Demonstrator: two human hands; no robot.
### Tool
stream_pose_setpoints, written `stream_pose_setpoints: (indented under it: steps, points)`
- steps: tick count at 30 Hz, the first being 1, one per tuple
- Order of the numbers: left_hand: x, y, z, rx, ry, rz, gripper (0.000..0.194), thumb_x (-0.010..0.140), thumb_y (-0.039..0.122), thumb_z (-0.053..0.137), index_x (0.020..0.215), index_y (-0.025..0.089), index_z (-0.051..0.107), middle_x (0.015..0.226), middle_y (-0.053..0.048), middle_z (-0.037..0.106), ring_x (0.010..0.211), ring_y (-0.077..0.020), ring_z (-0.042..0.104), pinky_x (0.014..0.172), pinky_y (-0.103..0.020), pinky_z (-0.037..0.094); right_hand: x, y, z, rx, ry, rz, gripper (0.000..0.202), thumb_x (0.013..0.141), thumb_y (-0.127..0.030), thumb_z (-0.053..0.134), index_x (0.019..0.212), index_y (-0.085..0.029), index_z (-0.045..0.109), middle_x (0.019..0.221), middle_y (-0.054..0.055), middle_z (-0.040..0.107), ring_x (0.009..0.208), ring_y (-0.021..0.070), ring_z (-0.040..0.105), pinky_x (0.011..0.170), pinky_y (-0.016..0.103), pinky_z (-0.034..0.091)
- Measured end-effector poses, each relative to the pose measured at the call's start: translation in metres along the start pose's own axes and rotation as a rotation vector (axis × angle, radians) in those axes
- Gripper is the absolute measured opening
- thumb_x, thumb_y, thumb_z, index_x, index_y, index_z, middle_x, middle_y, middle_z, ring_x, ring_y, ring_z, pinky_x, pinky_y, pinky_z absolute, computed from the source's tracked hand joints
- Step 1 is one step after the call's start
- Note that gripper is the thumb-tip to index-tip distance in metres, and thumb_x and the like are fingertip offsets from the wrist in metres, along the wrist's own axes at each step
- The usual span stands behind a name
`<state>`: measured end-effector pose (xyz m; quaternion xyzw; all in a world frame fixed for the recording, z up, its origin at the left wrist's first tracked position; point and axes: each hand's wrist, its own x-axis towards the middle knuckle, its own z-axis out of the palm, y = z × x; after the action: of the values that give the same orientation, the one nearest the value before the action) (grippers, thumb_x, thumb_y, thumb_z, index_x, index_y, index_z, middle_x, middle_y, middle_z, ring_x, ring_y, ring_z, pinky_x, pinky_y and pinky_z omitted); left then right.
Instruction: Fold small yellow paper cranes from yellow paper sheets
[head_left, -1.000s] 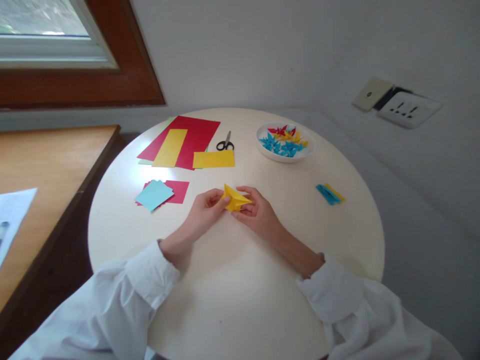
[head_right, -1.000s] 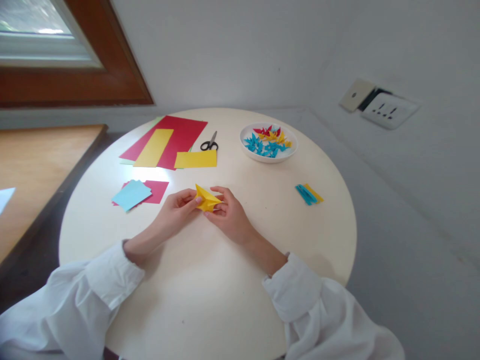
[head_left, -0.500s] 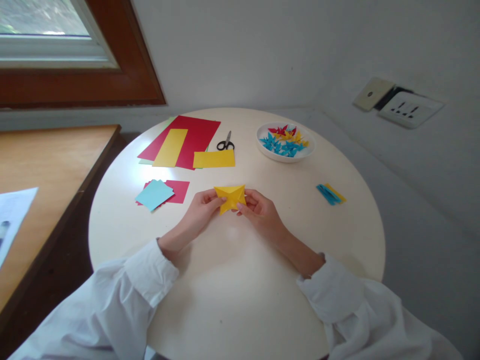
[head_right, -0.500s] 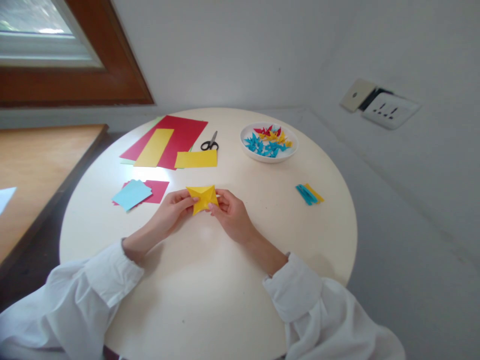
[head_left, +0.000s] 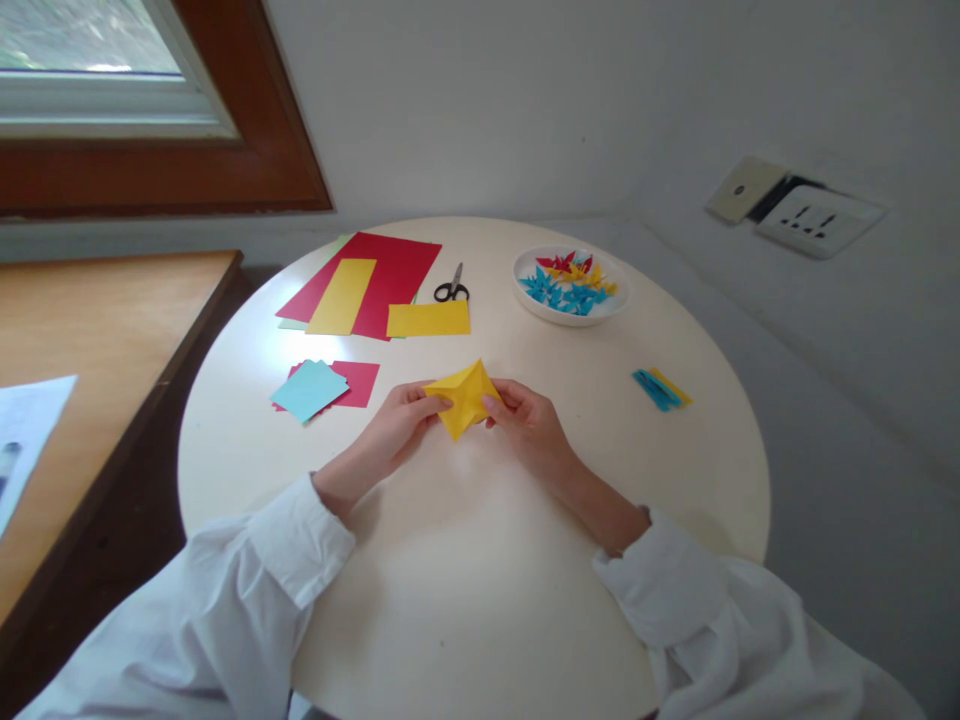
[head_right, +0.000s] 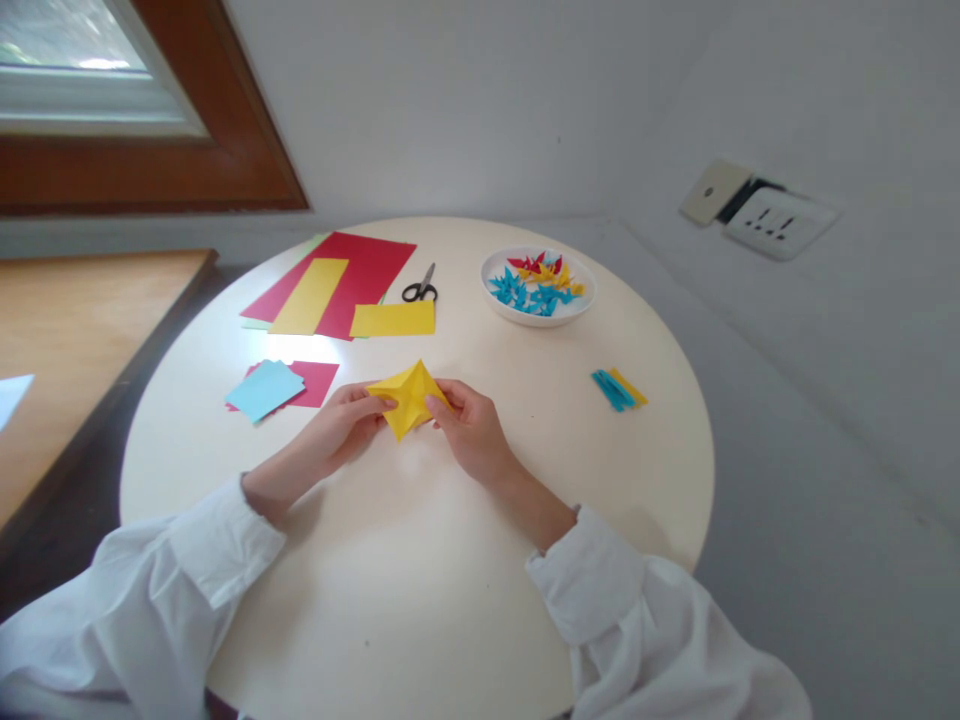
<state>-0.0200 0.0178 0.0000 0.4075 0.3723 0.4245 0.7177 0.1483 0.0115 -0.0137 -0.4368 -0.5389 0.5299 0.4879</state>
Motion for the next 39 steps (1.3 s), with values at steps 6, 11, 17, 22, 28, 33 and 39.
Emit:
stream_pose_setpoints:
  steps: [6, 11, 17, 22, 28, 33, 39]
  points:
    - [0.0, 0.0001, -0.0008, -0.024, -0.038, 0.003, 0.016, 0.068, 0.016, 0.067, 0.083, 0.011, 0.07, 0.084, -0.008, 0.069, 0.08, -0.0186, 0.063, 0.067, -0.026, 0.046, -0.0003, -0.0001, -0.0006, 0.014, -0.001, 0.01, 0.032, 0.073, -0.041, 0.064, 0.094, -0.017, 0.063, 0.088, 0.005, 0.07, 0.069, 0.0124, 0.062, 0.059, 0.024, 0.048]
    - [0.0006, -0.0001, -0.001, -0.033, -0.04, 0.004, 0.02, 0.073, 0.03, 0.069, 0.078, 0.011, 0.07, 0.08, -0.009, 0.068, 0.074, -0.0177, 0.062, 0.065, -0.027, 0.045, -0.0019, -0.0017, 0.0001, 0.033, -0.024, -0.01, 0.031, 0.072, -0.041, 0.066, 0.093, -0.018, 0.064, 0.087, 0.003, 0.071, 0.067, 0.0119, 0.063, 0.063, 0.026, 0.051]
    - [0.0007, 0.0, -0.0015, -0.024, -0.034, 0.009, 0.023, 0.075, 0.033, 0.068, 0.078, 0.011, 0.07, 0.082, -0.009, 0.068, 0.073, -0.0157, 0.061, 0.064, -0.025, 0.043, -0.0027, -0.0038, 0.0003, 0.057, -0.053, 0.001, 0.028, 0.07, -0.038, 0.069, 0.09, -0.019, 0.065, 0.087, 0.003, 0.07, 0.073, 0.0134, 0.064, 0.066, 0.027, 0.053]
    - [-0.0002, 0.0006, -0.0004, -0.057, -0.049, -0.002, 0.021, 0.076, 0.031, 0.067, 0.078, 0.01, 0.069, 0.081, -0.009, 0.069, 0.075, -0.018, 0.063, 0.068, -0.026, 0.045, -0.0035, -0.0032, 0.0009, 0.084, -0.054, 0.027, 0.029, 0.07, -0.038, 0.069, 0.091, -0.019, 0.065, 0.09, 0.004, 0.07, 0.078, 0.015, 0.065, 0.068, 0.027, 0.054]
    - [-0.0008, 0.0031, 0.0027, -0.123, -0.035, -0.035, 0.018, 0.074, 0.027, 0.067, 0.08, 0.011, 0.069, 0.088, -0.01, 0.071, 0.081, -0.0192, 0.065, 0.071, -0.025, 0.047, -0.0035, -0.0033, 0.0006, 0.091, -0.058, 0.03, 0.031, 0.069, -0.039, 0.069, 0.091, -0.019, 0.063, 0.091, 0.004, 0.069, 0.078, 0.0145, 0.064, 0.068, 0.027, 0.053]
    - [0.0001, 0.0035, 0.0035, -0.155, -0.065, -0.05, 0.02, 0.074, 0.028, 0.066, 0.083, 0.01, 0.069, 0.088, -0.01, 0.071, 0.086, -0.0218, 0.065, 0.075, -0.028, 0.048, -0.0031, -0.0054, -0.0001, 0.07, -0.056, 0.034, 0.03, 0.068, -0.041, 0.069, 0.087, -0.018, 0.063, 0.084, 0.003, 0.069, 0.071, 0.0132, 0.062, 0.066, 0.027, 0.05]
    - [-0.0008, 0.0033, 0.0027, -0.158, -0.049, -0.053, 0.02, 0.075, 0.027, 0.066, 0.087, 0.011, 0.069, 0.093, -0.01, 0.07, 0.088, -0.0222, 0.065, 0.076, -0.028, 0.048, -0.0026, -0.0072, -0.0008, -0.012, -0.044, 0.048, 0.03, 0.069, -0.048, 0.066, 0.076, -0.019, 0.063, 0.071, 0.001, 0.066, 0.064, 0.0132, 0.059, 0.062, 0.027, 0.047]
